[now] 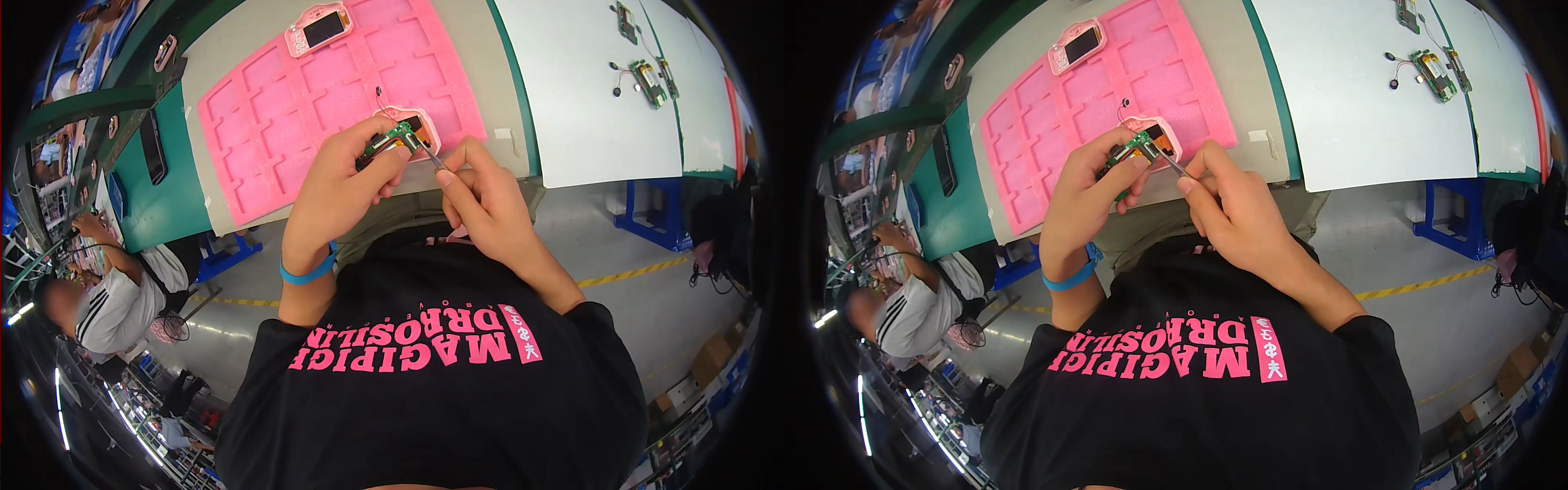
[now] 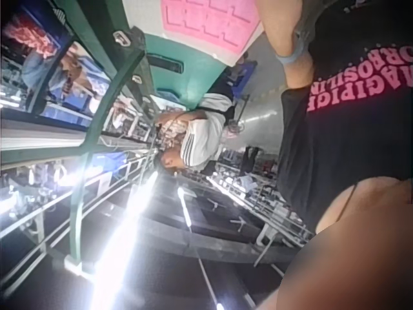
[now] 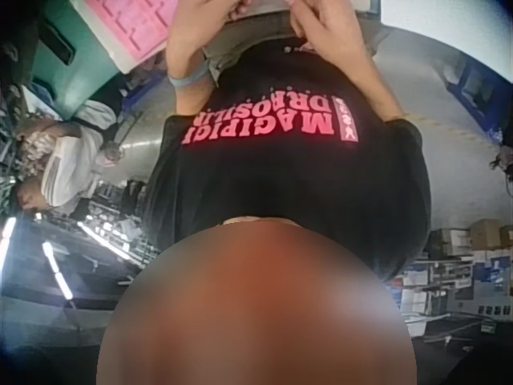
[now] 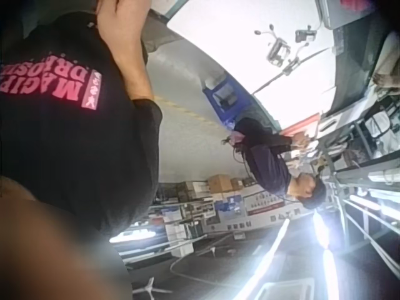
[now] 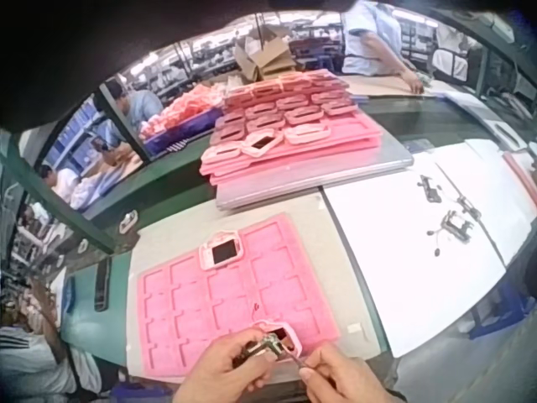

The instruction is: Assembling internal electronic components and circuit boards into small device housings on a factory assembly line.

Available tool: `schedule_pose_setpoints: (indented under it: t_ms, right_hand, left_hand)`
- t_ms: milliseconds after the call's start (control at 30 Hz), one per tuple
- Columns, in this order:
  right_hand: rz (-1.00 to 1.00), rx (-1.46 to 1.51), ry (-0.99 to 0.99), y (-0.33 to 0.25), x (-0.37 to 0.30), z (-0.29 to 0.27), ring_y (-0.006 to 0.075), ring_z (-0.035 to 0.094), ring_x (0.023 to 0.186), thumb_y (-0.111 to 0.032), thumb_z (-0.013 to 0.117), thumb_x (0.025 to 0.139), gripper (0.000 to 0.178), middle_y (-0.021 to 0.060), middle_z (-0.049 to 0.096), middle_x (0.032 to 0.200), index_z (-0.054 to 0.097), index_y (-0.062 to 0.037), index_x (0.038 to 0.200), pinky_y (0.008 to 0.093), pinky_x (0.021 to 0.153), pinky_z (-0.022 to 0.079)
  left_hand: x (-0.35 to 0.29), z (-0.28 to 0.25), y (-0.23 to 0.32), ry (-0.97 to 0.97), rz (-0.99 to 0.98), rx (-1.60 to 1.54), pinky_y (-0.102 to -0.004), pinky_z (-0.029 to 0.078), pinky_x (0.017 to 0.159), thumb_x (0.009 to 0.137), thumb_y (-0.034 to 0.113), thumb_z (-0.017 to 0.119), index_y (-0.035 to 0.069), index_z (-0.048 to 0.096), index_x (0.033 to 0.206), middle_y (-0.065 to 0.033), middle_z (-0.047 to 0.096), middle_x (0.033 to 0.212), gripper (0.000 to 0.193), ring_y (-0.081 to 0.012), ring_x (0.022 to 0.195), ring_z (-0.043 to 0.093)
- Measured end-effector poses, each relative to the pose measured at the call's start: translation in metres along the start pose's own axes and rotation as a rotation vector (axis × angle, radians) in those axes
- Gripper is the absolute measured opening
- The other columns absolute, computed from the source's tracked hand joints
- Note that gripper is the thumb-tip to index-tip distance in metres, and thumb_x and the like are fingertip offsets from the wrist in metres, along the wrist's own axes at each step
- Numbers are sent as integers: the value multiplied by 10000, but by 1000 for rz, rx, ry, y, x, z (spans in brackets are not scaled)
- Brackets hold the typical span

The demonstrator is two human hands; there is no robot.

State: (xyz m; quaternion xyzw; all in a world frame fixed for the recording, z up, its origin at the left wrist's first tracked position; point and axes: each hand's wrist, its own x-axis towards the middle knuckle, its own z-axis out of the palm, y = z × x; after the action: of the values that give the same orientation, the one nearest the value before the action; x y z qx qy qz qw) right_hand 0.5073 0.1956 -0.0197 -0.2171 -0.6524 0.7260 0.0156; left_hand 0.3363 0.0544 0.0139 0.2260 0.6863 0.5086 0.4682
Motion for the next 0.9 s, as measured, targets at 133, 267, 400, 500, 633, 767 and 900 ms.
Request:
schedule_pose_setpoints:
  t_ms: [133, 267, 400, 500, 633, 767, 900]
  right_hand:
    - [-11, -26, -7, -1, 0, 0, 117, 455, 493, -82, 546, 1093, 71, -5, 570, 573, 503, -77, 1037, 277, 541, 348]
    - [7, 1, -18, -1, 1, 0, 115, 453, 487, -85, 542, 1097, 67, -5, 569, 571, 502, -76, 1043, 274, 534, 346]
    - [52, 57, -16, -2, 1, 0, 110, 452, 484, -90, 536, 1103, 60, -3, 569, 569, 496, -75, 1061, 264, 526, 341]
    - [58, 73, -27, -2, 1, -1, 108, 452, 483, -91, 533, 1105, 56, -2, 569, 570, 494, -75, 1068, 263, 523, 340]
    - [61, 81, -31, -1, 0, 0, 107, 454, 482, -90, 529, 1107, 53, -1, 571, 572, 490, -74, 1075, 263, 518, 339]
    - [57, 59, -16, 0, -1, 1, 107, 455, 482, -85, 529, 1107, 53, 0, 575, 576, 487, -73, 1076, 266, 516, 339]
    - [43, 32, -30, 1, -2, 0, 115, 467, 483, -78, 537, 1104, 64, 4, 581, 582, 481, -71, 1072, 275, 516, 346]
  left_hand:
    - [0, 2, 3, 20, 0, 5, -203, 410, 567, 1007, 66, 614, 5, 688, 1211, -14, 648, 830, 225, -77, 678, 538]
    - [1, 1, 6, 14, -21, -29, -227, 434, 600, 987, 70, 625, 17, 696, 1124, -24, 639, 803, 163, -85, 670, 544]
    - [1, 1, 3, 32, -14, -25, -225, 434, 599, 985, 72, 629, 23, 699, 1128, -22, 639, 797, 167, -84, 668, 545]
    - [1, 0, -1, 17, 1, -15, -205, 406, 575, 1002, 80, 620, 27, 697, 1147, -4, 633, 797, 172, -69, 670, 534]
    - [1, 1, -2, 3, 16, -3, -185, 378, 551, 1020, 88, 611, 34, 695, 1161, 14, 627, 794, 173, -53, 670, 523]
    - [0, 2, 0, 9, 9, 0, -185, 379, 551, 1021, 92, 609, 40, 693, 1143, 15, 625, 787, 157, -52, 667, 524]
    - [-2, 4, -2, 27, 32, 11, -184, 378, 546, 1020, 97, 611, 45, 695, 1136, 19, 627, 782, 152, -51, 655, 521]
